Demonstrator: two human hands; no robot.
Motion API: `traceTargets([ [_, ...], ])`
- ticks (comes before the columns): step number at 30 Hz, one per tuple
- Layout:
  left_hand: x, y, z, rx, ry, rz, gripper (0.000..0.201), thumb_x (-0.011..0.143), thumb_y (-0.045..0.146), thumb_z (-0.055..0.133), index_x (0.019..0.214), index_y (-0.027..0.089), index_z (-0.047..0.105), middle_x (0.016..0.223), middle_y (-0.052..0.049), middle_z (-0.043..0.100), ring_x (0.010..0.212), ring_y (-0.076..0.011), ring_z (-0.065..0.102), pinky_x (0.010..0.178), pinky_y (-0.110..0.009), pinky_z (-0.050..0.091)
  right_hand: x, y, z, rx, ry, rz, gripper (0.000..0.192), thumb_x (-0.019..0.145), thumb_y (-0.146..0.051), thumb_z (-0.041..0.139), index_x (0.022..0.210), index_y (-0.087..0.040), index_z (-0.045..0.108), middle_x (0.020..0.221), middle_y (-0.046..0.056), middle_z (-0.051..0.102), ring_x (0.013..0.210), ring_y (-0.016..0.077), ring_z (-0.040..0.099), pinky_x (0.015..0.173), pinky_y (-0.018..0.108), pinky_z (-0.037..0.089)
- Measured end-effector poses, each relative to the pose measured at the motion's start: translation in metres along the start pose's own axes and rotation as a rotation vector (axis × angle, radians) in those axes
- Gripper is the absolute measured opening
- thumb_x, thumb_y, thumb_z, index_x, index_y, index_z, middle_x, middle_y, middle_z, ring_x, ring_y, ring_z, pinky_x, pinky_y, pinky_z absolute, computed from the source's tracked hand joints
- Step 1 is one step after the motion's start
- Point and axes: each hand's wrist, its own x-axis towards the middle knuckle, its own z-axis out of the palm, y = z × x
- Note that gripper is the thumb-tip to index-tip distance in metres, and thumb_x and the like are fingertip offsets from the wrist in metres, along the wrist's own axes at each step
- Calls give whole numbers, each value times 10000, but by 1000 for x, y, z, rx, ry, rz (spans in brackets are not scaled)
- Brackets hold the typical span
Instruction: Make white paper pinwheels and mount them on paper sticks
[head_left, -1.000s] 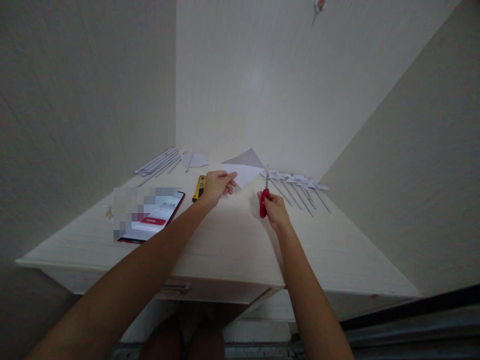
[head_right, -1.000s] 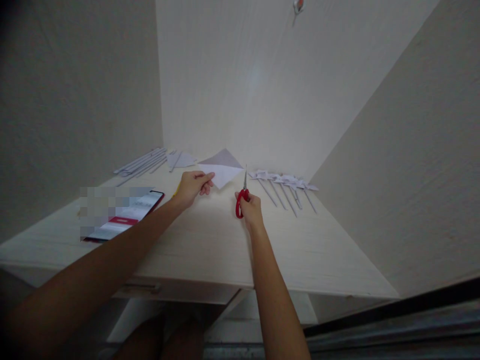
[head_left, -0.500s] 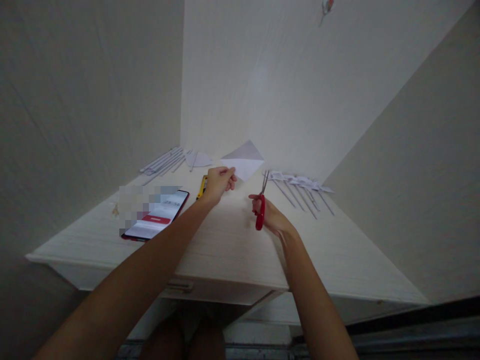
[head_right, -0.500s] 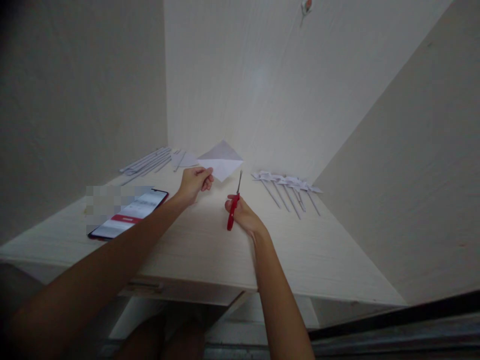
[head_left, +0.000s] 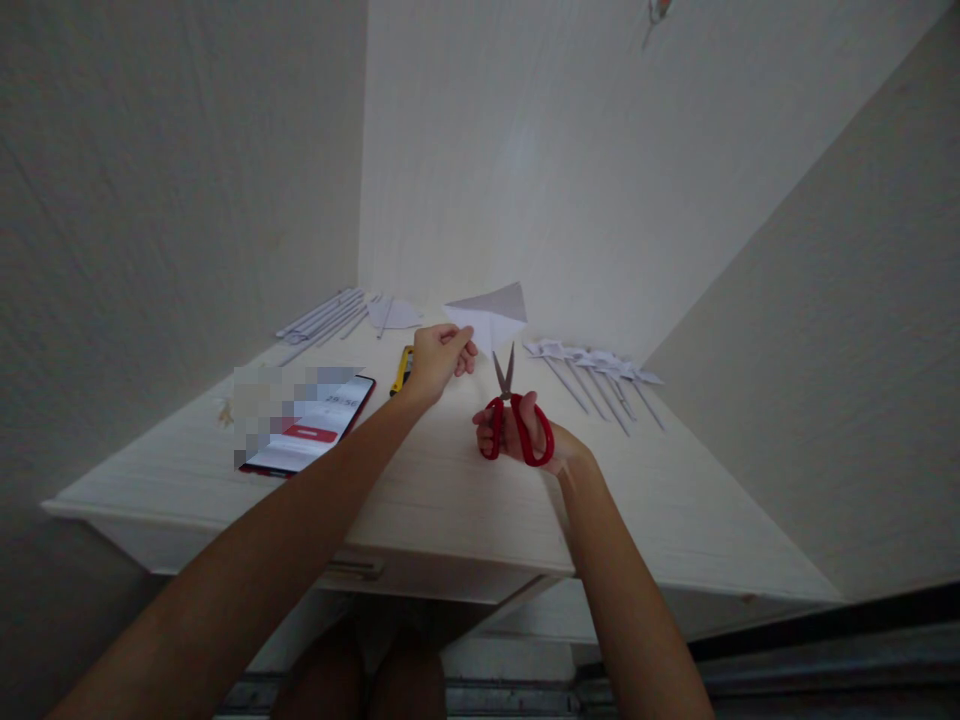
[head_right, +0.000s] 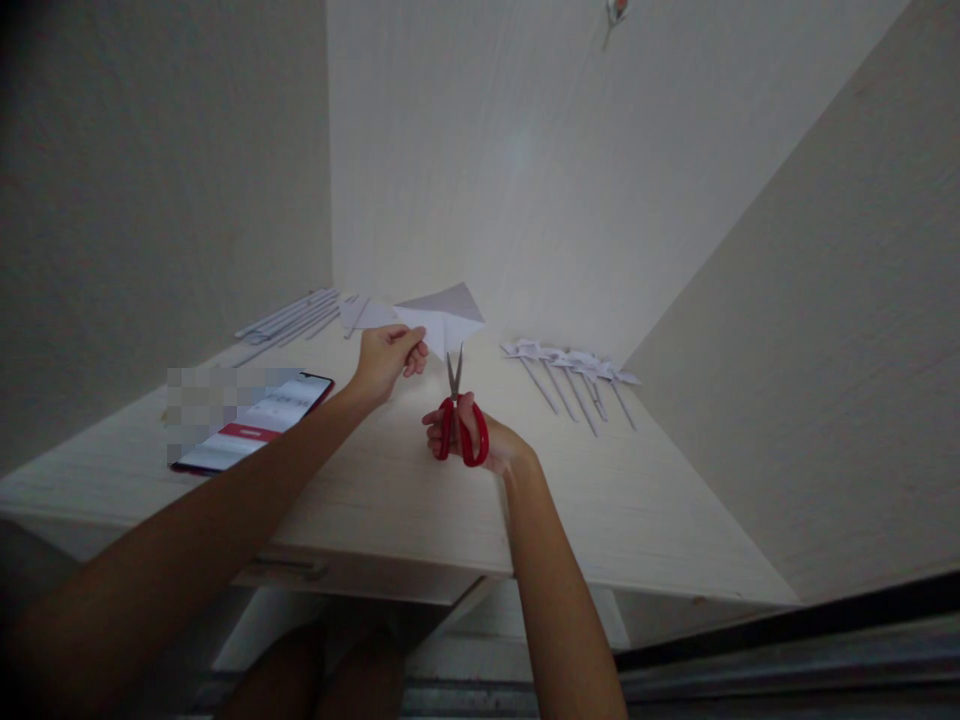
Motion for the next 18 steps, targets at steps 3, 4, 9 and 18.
traceTargets([
  [3, 0, 1, 0, -17, 28, -3, 289, 767, 123, 504, 480, 121, 482, 375, 23, 500, 278, -40, 420, 287, -169, 247, -1, -2, 3, -16, -18, 14, 759, 554, -764, 498, 868, -76, 550, 687, 27, 489, 622, 123, 490, 598, 285, 397],
  [4, 1, 1, 0, -19, 37, -1, 288, 767, 123, 504, 480, 120, 483, 374, 22, 500, 279, -41, 422, 289, -170, 251, -2, -2, 4, -19, -22, 15, 752, 554, -761, 502, 869, -79, 546, 688, 28, 488, 625, 125, 490, 597, 288, 398],
  [9, 1, 1, 2, -49, 94, 33, 275, 758, 107, 510, 485, 114, 488, 398, 13, 521, 293, -43, 443, 294, -168, 270, -3, -2, 5, -38, -47, 15, 714, 598, -743, 480, 878, -88, 529, 692, 31, 471, 622, 126, 473, 579, 300, 390],
  [18, -9, 4, 10, 50, -29, -15, 292, 783, 87, 486, 494, 124, 468, 383, 23, 515, 273, -53, 444, 280, -174, 292, -1, -3, 3, -95, 43, -1, 756, 625, -783, 371, 883, -93, 540, 714, 52, 474, 667, 141, 470, 593, 303, 405],
])
